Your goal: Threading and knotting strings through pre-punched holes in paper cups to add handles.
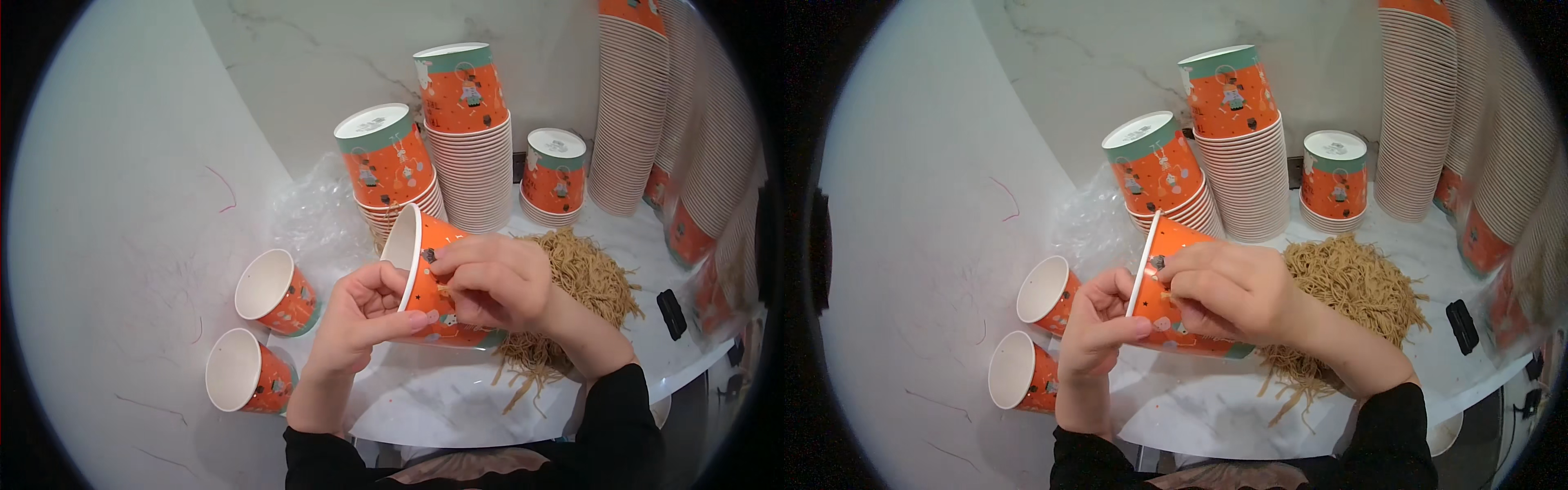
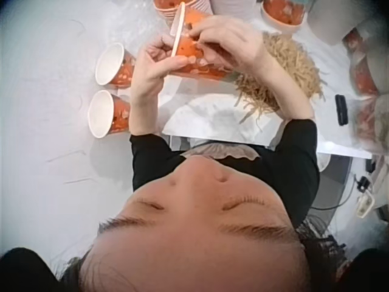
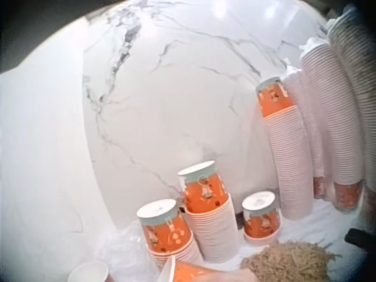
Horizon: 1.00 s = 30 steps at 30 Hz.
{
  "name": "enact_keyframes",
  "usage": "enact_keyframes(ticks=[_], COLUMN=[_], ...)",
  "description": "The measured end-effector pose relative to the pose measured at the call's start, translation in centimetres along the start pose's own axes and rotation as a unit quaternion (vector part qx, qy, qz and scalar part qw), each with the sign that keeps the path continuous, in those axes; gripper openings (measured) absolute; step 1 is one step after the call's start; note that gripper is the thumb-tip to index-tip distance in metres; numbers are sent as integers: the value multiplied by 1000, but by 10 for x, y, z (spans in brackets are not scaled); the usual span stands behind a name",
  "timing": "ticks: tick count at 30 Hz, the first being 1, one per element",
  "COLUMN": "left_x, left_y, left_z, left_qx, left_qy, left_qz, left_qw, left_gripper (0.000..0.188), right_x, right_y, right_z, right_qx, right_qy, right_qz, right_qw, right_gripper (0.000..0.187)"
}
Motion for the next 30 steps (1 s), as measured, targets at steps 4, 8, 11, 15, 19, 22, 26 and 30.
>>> enact_keyframes(ticks=[4, 8, 11, 15, 19, 22, 26, 30], left_x=[-6, -6, -6, -2, -2, 2, 2, 4], left_y=[7, 3, 0, 5, 8, 7, 10, 7], left_z=[-6, -10, -10, -9, -10, -12, -12, -11], left_qx=[-37, -73, -71, -58, -61, -58, -60, -59], left_qy=[28, 14, 17, 16, 4, -1, -11, -3], left_qz=[39, -12, -60, -102, -101, -104, -117, -122], left_qw=[998, 997, 996, 993, 993, 993, 991, 991], left_gripper=[41, 47, 48, 47, 48, 48, 48, 48], right_x=[-4, -9, -8, -6, -3, -2, -1, 0], right_y=[-3, -3, -4, -8, -7, -7, -10, -6], right_z=[2, 2, -4, -7, -8, -8, -9, -8], right_qx=[-2, 35, 59, 92, 120, 142, 149, 173], right_qy=[57, 96, 110, 124, 113, 101, 96, 86], right_qz=[-24, -14, -22, -11, 30, 50, 68, 69], right_qw=[998, 995, 992, 988, 986, 983, 982, 979], right_gripper=[24, 23, 22, 22, 22, 22, 23, 22])
Point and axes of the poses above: each hand's wrist, its own z-axis away from the middle knuckle, its own y-axis out of the palm, x = y × z, the point moved 4 cm from there along -z, towards the middle knuckle, and after that the axes turned 1 degree about -y, right-handed, at the moved point
